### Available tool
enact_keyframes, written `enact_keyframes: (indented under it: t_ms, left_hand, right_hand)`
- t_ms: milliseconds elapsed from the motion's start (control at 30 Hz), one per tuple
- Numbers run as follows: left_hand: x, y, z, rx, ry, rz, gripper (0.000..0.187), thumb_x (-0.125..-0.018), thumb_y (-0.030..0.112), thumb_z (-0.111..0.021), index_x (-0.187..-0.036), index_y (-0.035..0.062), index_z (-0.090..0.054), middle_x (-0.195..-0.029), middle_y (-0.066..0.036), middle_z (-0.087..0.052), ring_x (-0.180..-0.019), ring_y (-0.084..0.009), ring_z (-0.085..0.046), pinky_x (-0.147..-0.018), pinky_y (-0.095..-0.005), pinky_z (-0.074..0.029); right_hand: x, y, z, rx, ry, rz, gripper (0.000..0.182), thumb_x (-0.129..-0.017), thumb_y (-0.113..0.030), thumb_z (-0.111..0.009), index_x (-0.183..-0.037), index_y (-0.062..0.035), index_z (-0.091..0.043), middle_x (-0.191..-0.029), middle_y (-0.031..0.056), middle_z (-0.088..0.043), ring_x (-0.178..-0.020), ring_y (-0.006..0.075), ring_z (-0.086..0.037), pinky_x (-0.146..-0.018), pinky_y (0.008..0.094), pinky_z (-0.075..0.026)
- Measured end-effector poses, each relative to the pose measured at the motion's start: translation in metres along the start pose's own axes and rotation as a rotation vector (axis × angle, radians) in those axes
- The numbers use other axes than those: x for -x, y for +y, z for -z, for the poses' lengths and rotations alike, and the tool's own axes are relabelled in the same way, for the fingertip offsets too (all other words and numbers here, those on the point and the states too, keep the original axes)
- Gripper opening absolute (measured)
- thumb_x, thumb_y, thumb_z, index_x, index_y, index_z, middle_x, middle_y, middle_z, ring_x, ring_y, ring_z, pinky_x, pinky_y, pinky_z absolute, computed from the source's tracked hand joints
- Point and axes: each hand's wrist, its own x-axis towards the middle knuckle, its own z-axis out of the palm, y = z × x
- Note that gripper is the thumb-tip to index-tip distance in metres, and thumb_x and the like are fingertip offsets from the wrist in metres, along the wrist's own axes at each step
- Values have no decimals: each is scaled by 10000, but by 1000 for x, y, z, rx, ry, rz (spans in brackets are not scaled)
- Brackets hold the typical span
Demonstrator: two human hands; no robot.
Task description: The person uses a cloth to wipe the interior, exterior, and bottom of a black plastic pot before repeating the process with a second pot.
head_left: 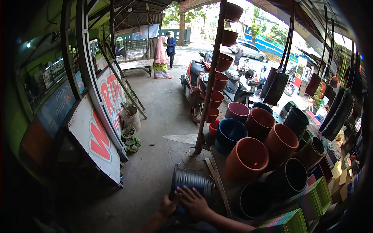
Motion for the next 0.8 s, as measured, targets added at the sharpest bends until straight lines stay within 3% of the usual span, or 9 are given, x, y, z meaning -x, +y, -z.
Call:
enact_keyframes:
  t_ms: [67,100,233,300,433,500,567,633,800]
  left_hand:
    - [8,6,0,-80,-58,87,421,-886,408,-701,-984,2,-648,-871,-20,-647,-790,-87,-585,-694,-270,-502]
    - [11,9,-1,-52,-103,-12,406,-902,367,-688,-1021,-19,-650,-906,-39,-665,-815,-99,-600,-726,-274,-510]
    - [24,21,2,-20,-223,-115,389,-935,278,-653,-1133,-57,-638,-995,-90,-701,-884,-137,-635,-800,-288,-527]
    - [25,16,3,-20,-232,-90,371,-942,265,-643,-1121,-60,-642,-1000,-94,-701,-900,-138,-635,-804,-288,-523]
    - [24,13,-3,-122,-150,-66,399,-955,312,-617,-1098,-60,-641,-995,-92,-696,-911,-144,-633,-807,-295,-523]
    - [21,13,-4,-126,-119,-52,442,-956,357,-604,-1124,-52,-620,-999,-89,-692,-900,-146,-634,-804,-300,-525]
    - [10,1,-1,-137,-97,-34,485,-957,402,-592,-1150,-43,-599,-1004,-87,-687,-890,-148,-635,-800,-304,-527]
    - [-9,-17,5,130,42,37,574,-956,501,-539,-1211,-13,-546,-1070,-93,-660,-901,-158,-637,-803,-317,-533]
    - [-28,30,18,498,183,5,716,-949,605,-447,-1297,-18,-503,-1221,-136,-599,-1055,-237,-610,-909,-375,-491]
  right_hand:
    - [-15,22,17,-60,1,-54,786,-801,-394,-583,-1488,-106,-335,-1567,102,-274,-1456,286,-236,-1161,454,-202]
    - [-21,36,22,-121,6,-109,754,-814,-304,-570,-1494,-95,-320,-1566,95,-280,-1452,276,-254,-1147,446,-245]
    - [-30,115,5,-510,-2,-197,723,-850,-328,-581,-1483,-88,-327,-1517,153,-356,-1402,316,-342,-1107,419,-324]
    - [-33,147,-13,-1482,-411,-740,687,-903,-406,-555,-1465,-74,-342,-1445,212,-431,-1338,357,-420,-1080,394,-370]
    - [-41,133,-2,-1206,-466,-752,696,-924,-480,-526,-1449,-58,-353,-1388,242,-481,-1292,381,-463,-1076,400,-375]
    - [-47,73,24,-471,-119,-500,710,-891,-433,-571,-1470,-83,-356,-1445,250,-416,-1346,365,-414,-1099,437,-333]
    - [-42,38,14,-83,-70,-198,815,-818,-428,-606,-1496,-91,-304,-1543,173,-301,-1430,335,-280,-1151,455,-232]
    - [-40,4,15,-90,-24,-124,886,-766,-440,-609,-1515,-111,-271,-1598,96,-197,-1477,313,-150,-1182,458,-116]
    - [-3,-23,-39,-143,54,93,872,-795,-486,-563,-1517,-98,-264,-1599,92,-194,-1483,313,-128,-1183,475,-52]
